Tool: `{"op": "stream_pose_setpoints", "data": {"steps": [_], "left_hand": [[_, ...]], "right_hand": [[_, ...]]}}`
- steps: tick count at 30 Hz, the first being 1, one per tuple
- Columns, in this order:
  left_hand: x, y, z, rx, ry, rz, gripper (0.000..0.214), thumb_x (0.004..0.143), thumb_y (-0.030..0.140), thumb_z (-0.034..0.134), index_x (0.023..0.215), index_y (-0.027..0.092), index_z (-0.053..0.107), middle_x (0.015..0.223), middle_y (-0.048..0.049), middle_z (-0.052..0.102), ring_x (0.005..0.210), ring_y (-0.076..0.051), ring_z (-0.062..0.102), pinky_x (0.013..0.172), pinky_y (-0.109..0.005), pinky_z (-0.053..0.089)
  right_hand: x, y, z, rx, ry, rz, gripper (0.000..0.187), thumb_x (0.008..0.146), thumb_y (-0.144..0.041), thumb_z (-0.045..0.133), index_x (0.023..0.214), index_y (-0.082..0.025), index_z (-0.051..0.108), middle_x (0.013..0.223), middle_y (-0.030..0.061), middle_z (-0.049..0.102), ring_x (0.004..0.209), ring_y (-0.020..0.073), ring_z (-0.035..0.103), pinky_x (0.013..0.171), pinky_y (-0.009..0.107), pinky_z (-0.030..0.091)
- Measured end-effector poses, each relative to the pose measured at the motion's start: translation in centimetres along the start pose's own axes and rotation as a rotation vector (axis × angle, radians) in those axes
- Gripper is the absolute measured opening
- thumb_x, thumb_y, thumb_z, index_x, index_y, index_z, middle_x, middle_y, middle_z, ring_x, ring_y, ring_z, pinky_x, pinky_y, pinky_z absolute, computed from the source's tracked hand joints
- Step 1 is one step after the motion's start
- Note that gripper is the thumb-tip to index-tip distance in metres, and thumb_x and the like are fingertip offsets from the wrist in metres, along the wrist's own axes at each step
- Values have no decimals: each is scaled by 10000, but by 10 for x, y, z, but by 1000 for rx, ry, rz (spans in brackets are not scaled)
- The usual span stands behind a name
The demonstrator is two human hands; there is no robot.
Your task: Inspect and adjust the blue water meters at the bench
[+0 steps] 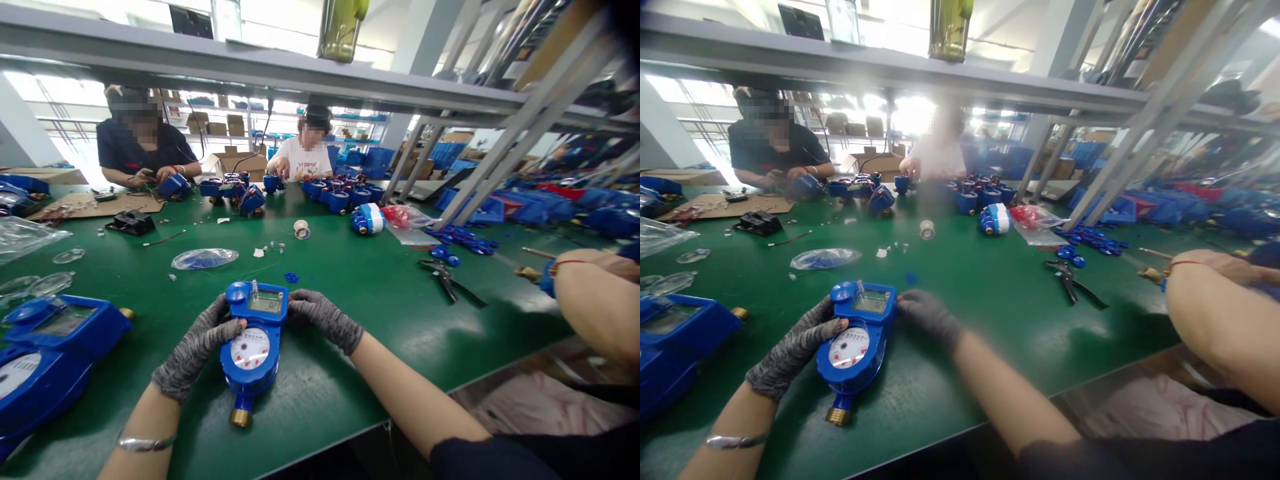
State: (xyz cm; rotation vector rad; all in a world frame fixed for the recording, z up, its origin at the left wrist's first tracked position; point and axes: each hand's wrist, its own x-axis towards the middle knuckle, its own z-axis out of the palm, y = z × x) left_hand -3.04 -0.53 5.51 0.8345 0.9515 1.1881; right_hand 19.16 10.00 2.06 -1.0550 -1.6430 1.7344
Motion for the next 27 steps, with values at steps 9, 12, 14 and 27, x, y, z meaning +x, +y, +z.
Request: {"op": "stream_pose_setpoints", "data": {"steps": [9,12,14,27], "left_hand": [[-1,3,2,12,2,-10,564,812,220,706,1330,281,492,1323,-71,593,1206,-308,549,1050,-419,441],[-5,9,5,67,24,-25,566,812,246,711,1331,265,485,1356,-81,564,1230,-312,528,1044,-411,446],[-9,12,4,139,61,-38,587,815,293,712,1345,269,460,1395,-84,526,1261,-312,498,1024,-403,465],[-25,10,-4,402,-69,-145,1066,714,381,799,1502,334,82,1522,-75,338,1338,-285,401,1095,-401,377]], "right_hand": [[3,-6,17,209,-51,16,414,654,-410,730,944,-132,629,641,-4,626,520,85,537,511,217,440],[3,0,25,243,61,-24,393,629,-371,725,931,-144,616,706,-3,651,557,91,553,535,224,454],[1,7,31,293,139,-24,388,624,-355,714,934,-154,593,677,-14,640,549,99,554,534,230,458],[-17,-5,19,319,-35,184,472,643,-403,668,1039,-155,598,707,41,664,584,166,636,576,316,537]]}}
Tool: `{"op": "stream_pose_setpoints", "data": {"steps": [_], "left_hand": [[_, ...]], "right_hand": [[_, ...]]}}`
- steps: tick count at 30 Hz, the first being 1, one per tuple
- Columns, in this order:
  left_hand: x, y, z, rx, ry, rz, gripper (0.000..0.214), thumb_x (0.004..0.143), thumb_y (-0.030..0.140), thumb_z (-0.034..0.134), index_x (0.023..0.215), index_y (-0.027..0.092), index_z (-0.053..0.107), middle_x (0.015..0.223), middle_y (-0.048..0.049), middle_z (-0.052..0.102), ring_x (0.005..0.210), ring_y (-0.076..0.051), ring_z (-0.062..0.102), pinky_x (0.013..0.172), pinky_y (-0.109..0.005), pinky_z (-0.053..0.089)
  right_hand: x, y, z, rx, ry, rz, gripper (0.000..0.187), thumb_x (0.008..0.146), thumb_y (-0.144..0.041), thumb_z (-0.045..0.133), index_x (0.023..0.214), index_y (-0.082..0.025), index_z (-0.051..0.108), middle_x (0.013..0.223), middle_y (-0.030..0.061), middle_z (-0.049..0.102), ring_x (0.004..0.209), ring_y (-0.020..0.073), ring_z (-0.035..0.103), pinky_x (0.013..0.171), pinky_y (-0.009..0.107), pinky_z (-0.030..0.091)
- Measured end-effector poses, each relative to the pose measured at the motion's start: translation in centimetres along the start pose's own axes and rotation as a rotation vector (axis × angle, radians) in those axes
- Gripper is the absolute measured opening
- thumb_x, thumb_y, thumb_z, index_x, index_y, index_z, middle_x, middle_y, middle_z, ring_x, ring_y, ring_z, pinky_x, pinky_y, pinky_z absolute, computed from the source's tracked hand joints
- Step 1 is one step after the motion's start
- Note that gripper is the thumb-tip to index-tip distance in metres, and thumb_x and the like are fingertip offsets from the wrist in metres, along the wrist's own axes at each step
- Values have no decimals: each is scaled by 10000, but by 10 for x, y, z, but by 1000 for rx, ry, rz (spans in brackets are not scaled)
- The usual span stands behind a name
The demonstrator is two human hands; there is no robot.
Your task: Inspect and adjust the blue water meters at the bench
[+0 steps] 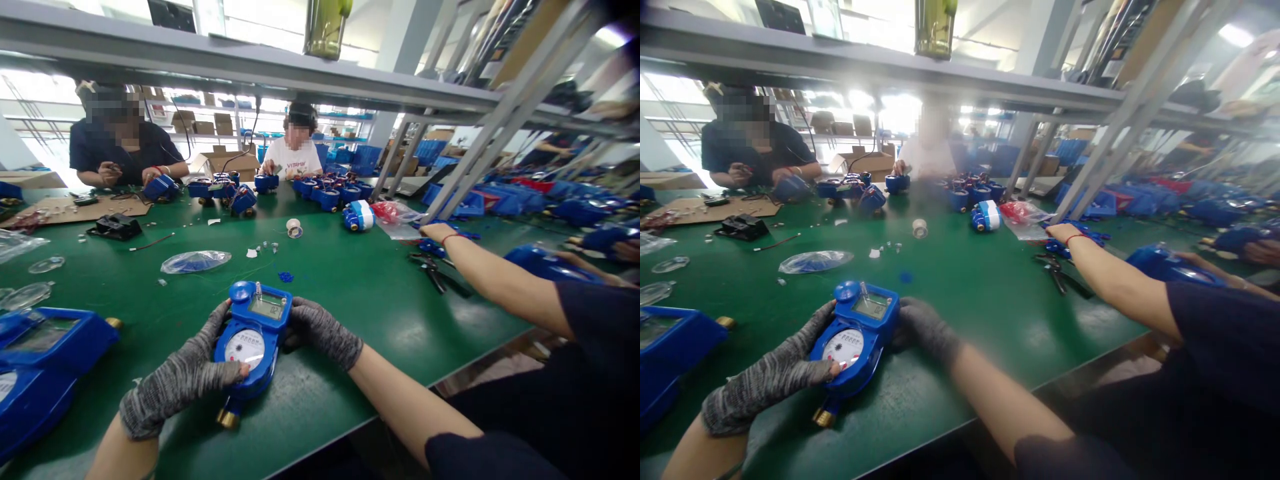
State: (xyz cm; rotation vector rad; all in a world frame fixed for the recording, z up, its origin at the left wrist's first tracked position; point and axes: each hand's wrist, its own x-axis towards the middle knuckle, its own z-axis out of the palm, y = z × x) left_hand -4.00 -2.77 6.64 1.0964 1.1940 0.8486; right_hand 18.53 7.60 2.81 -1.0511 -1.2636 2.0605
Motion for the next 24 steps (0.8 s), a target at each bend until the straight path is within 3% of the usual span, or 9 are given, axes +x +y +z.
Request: {"op": "stream_pose_setpoints", "data": {"steps": [4,7,10,14,18,20,22,24], "left_hand": [[-3,-7,6,82,-7,23,1199,659,391,834,1507,338,-12,1506,-109,360,1310,-336,432,1104,-490,346],[0,-16,11,235,46,123,1269,567,372,889,1512,356,41,1516,-108,339,1328,-387,393,1121,-540,297],[7,-21,3,369,120,229,1264,524,373,909,1514,326,125,1537,-108,294,1361,-401,330,1145,-549,236],[8,-11,-15,383,234,196,941,636,429,839,1439,292,367,1494,-89,383,1385,-349,299,1169,-504,193],[8,1,-10,47,298,154,657,752,445,737,1340,328,467,1430,-43,467,1315,-319,412,1100,-462,344],[14,1,0,-10,401,187,601,760,466,722,1295,301,505,1388,-49,505,1284,-323,442,1078,-438,367],[22,-3,8,32,528,243,531,780,491,691,1245,275,549,1343,-53,538,1266,-324,451,1083,-416,348],[29,-8,12,71,578,280,483,803,496,662,1225,276,572,1312,-46,557,1242,-317,471,1084,-404,339]], "right_hand": [[-1,5,6,122,16,-98,531,588,-329,753,1065,-151,605,820,62,693,621,171,652,594,318,546],[0,15,2,222,20,-170,499,608,-316,773,1053,-151,620,976,90,697,793,205,681,715,359,566],[1,24,-7,276,6,-245,472,669,-355,752,1082,-170,620,1024,84,688,858,215,678,766,384,564],[-6,37,-4,265,121,-229,550,687,-362,750,1169,-177,562,930,73,682,743,179,673,678,324,560],[-29,55,18,277,132,-184,795,697,-368,747,1358,-233,327,892,57,656,698,169,670,638,307,547],[-39,58,16,176,34,-182,832,717,-389,738,1385,-260,258,902,51,649,709,176,670,629,320,546],[-38,49,-3,-56,-42,-211,702,746,-406,714,1330,-232,366,890,51,652,712,171,657,634,322,541],[-22,32,-34,-361,29,-312,452,797,-393,654,1176,-179,534,908,63,661,761,163,643,703,327,536]]}}
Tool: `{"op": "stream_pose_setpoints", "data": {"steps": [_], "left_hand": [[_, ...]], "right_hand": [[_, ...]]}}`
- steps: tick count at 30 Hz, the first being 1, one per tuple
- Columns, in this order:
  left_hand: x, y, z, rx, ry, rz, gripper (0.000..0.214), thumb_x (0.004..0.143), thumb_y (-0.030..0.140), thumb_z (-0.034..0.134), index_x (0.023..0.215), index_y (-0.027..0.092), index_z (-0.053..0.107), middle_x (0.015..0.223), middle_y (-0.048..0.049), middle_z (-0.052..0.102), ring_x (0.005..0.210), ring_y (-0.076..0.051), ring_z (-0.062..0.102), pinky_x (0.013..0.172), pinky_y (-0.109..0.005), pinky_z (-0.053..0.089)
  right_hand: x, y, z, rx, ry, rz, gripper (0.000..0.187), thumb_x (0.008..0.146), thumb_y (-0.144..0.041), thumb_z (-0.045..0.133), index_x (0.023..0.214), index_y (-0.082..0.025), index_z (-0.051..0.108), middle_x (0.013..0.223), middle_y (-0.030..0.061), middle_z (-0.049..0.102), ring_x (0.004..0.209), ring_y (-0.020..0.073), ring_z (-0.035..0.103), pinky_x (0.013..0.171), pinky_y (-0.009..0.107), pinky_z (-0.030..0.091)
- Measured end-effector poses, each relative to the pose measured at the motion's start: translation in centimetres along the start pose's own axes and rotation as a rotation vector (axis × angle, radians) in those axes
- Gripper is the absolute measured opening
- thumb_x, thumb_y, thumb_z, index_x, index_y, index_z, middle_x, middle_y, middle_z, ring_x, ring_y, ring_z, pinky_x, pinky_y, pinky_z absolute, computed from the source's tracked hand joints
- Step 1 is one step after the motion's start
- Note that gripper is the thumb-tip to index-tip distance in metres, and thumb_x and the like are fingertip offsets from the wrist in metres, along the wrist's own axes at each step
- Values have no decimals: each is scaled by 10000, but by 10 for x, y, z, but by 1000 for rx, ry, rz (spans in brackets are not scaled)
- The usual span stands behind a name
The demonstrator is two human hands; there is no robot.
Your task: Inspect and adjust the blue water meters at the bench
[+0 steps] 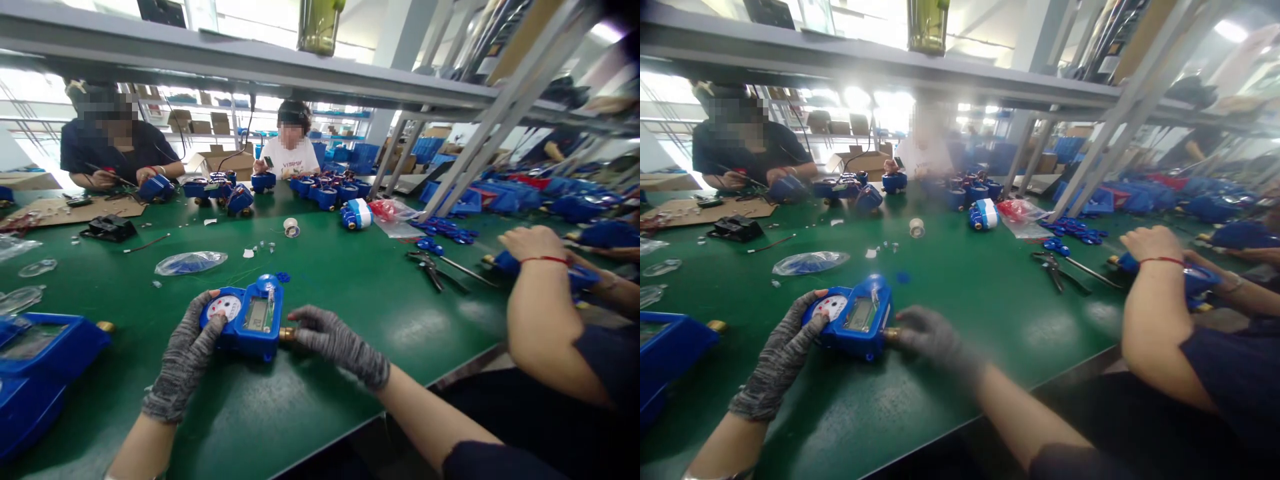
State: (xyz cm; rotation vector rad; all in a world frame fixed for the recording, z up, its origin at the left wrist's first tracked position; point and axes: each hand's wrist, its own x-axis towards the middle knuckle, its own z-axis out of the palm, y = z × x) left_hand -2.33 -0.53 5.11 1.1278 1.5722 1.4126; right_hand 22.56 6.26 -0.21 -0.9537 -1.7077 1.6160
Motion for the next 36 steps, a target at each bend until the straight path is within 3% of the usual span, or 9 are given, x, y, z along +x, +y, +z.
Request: {"op": "stream_pose_setpoints", "data": {"steps": [2,5,10,16,25,36], "left_hand": [[2,-3,2,-20,-10,19,440,817,482,650,1205,282,592,1292,-36,571,1222,-305,489,1081,-388,342],[5,-3,0,-97,-21,22,411,822,459,646,1181,262,609,1274,-38,587,1221,-308,494,1064,-378,364],[15,-9,-3,-166,-52,23,495,841,448,622,1274,227,532,1321,-63,547,1239,-314,478,1054,-408,383],[18,-9,-5,-153,-70,6,491,849,455,616,1275,226,534,1295,-63,567,1198,-304,509,992,-371,433],[21,-20,-6,-176,-18,22,525,786,491,672,1230,226,583,1244,-63,605,1130,-307,557,942,-387,471],[22,-18,-5,-189,-45,38,520,800,462,670,1249,222,566,1214,-61,631,1077,-270,584,883,-337,499]], "right_hand": [[32,3,-34,-365,221,-103,318,842,-302,577,1130,-168,585,991,68,668,863,163,629,811,336,516],[84,10,-64,-837,318,-85,314,865,-225,511,1155,-173,620,1112,71,667,978,167,614,895,308,473],[129,14,-58,-1014,335,-45,282,857,-269,523,1059,-172,694,1048,109,674,941,196,609,850,302,455],[133,15,-56,-1099,349,-18,249,861,-266,503,954,-148,701,968,118,670,849,176,598,774,268,440],[108,10,-60,-1153,250,-18,202,828,-244,542,922,-153,696,934,97,673,887,168,598,807,242,430],[116,8,-63,-1090,258,74,207,778,-252,552,908,-200,704,882,51,711,798,175,634,703,250,445]]}}
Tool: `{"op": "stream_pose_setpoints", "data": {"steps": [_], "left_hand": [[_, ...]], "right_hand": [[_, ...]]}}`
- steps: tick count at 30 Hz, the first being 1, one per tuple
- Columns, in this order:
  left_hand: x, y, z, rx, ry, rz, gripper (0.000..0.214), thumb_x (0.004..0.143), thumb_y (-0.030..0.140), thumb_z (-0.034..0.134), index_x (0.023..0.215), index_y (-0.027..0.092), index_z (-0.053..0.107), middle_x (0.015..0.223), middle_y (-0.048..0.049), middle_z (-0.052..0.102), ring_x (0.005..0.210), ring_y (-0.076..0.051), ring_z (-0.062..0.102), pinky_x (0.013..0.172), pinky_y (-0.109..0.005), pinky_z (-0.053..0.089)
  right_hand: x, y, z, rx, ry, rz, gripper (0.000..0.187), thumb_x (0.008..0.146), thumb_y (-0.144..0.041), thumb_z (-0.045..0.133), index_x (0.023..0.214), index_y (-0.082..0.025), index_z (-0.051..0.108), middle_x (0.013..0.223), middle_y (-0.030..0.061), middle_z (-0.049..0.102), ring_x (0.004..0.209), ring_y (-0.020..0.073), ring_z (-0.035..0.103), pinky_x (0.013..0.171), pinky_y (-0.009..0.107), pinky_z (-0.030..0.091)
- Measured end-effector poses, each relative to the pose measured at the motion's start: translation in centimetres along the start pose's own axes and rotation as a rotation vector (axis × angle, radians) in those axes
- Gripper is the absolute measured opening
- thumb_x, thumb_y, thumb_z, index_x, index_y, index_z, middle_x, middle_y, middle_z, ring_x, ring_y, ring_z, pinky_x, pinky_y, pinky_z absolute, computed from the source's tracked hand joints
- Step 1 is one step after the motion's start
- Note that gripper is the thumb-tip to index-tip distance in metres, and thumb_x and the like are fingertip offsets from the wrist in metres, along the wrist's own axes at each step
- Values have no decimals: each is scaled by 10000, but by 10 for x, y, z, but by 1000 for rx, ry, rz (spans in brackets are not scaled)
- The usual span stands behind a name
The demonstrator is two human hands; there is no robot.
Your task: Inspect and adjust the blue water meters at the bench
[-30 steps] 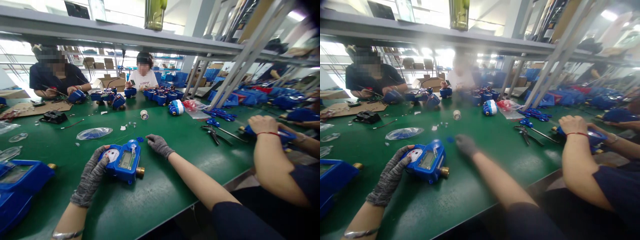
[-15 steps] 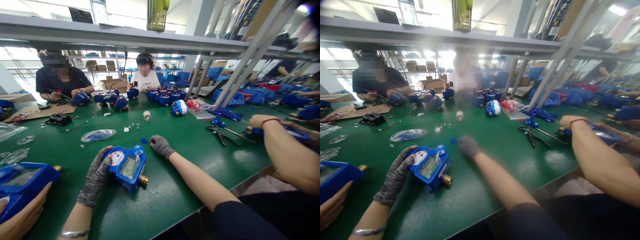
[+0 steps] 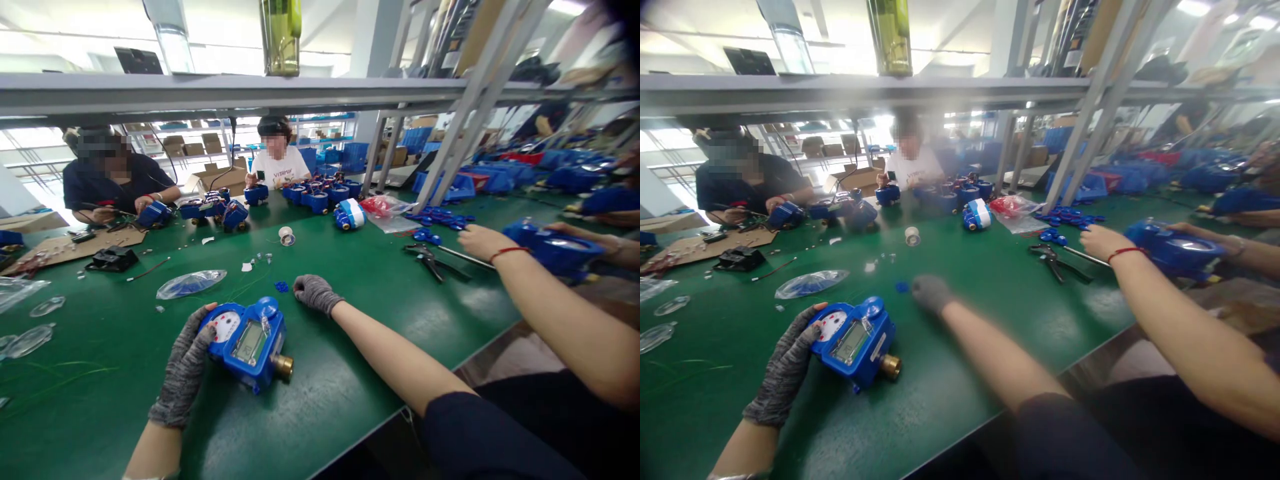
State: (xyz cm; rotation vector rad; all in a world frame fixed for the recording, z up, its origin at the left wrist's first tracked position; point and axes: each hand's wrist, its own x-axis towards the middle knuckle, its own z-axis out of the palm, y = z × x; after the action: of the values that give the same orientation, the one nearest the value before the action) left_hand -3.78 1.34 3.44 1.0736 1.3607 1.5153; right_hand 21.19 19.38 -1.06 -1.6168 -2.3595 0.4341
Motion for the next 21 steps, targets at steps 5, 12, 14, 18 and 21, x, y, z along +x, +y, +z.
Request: {"op": "stream_pose_setpoints", "data": {"steps": [5,12,14,18,21], "left_hand": [[2,-5,-1,25,20,19,486,802,450,668,1229,232,586,1214,-45,631,1075,-263,583,854,-306,509],[2,-6,-3,-9,22,2,486,798,437,681,1230,235,586,1216,-54,633,1070,-270,590,864,-319,510],[2,-6,-2,-38,0,-17,494,800,429,682,1240,229,576,1211,-63,637,1067,-271,595,870,-328,512],[2,-6,0,-66,15,-25,505,789,425,696,1238,225,581,1232,-73,628,1073,-269,596,862,-319,515],[1,-5,2,-113,23,-56,524,776,427,709,1243,230,577,1215,-76,638,1031,-264,614,837,-323,527]], "right_hand": [[0,1,-2,25,-9,17,202,774,-229,554,900,-182,705,909,71,710,809,184,633,731,266,455],[-22,-11,-10,146,-10,-119,192,826,-250,558,955,-159,668,933,54,683,793,140,597,724,240,452],[-37,-18,-15,251,-14,-270,178,832,-245,567,959,-157,655,929,40,671,796,127,582,718,234,450],[-60,-32,-22,365,-37,-531,142,830,-238,587,916,-139,643,860,39,643,756,124,552,703,252,452],[-65,-38,-27,302,-51,-602,145,835,-235,585,918,-133,644,865,50,639,770,135,549,727,271,457]]}}
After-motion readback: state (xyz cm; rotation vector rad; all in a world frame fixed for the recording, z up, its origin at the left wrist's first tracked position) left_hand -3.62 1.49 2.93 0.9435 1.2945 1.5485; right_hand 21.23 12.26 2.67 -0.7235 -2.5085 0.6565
